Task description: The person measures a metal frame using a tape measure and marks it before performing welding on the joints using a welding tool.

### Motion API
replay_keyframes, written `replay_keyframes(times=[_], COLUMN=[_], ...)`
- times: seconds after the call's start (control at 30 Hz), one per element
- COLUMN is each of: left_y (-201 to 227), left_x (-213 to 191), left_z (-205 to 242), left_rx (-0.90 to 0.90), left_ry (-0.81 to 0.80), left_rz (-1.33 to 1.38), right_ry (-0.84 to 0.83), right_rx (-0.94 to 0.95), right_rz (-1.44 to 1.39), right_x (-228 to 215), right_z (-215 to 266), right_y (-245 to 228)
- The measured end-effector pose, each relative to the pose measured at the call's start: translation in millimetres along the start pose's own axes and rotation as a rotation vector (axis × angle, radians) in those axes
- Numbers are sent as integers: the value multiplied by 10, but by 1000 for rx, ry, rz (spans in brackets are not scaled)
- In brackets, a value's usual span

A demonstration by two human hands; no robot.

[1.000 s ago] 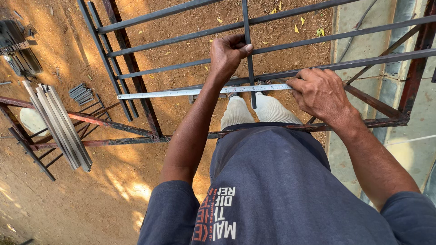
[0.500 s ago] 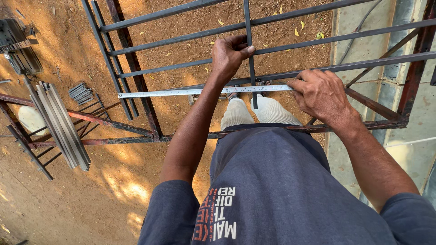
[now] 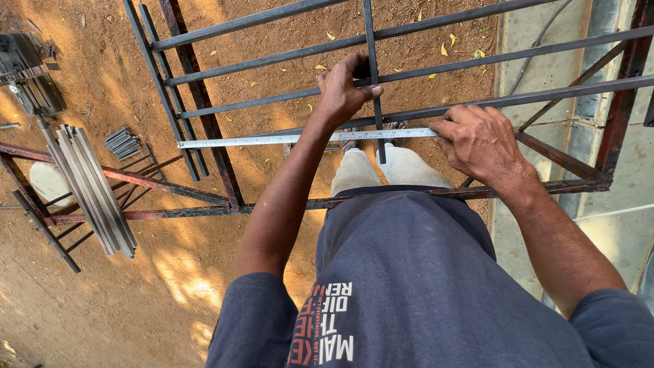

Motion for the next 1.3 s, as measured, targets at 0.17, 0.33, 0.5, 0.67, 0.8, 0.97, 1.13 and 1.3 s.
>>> replay_keyframes(times=[0.17,0.33,0.5,0.67,0.8,0.97,1.13,1.3], left_y=[11,-3,48,98,108,121,119,88], left_x=[51,68,15,-22,-11,-35,-48,-52], left_z=[-18,-2,-2,14,27,10,26,23], left_rx=[-17,-19,-19,-1,-24,-15,-26,-8], left_ry=[23,29,19,-24,-32,-47,-34,-22], left_rz=[-18,-37,-51,-27,-25,-30,-31,-25], right_ry=[14,15,37,54,56,61,92,103], right_rx=[-2,-10,-20,-29,-14,-4,-17,-25], right_rz=[-27,-28,-14,-7,87,142,131,103], right_x=[-29,-63,-114,-114,-60,-16,-6,-14], right_z=[-15,-4,-14,-34,-64,-147,-176,-187], right_y=[-10,-30,-38,-9,26,95,126,144])
Point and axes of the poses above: each hand's wrist, its own z-axis away from the middle knuckle, its own x-axis out of the palm, y = z × x, the point moved 1 cm from there along -z, towards the middle knuckle, and after that the axes turned 10 degrees about -y, right-handed, at the moved point
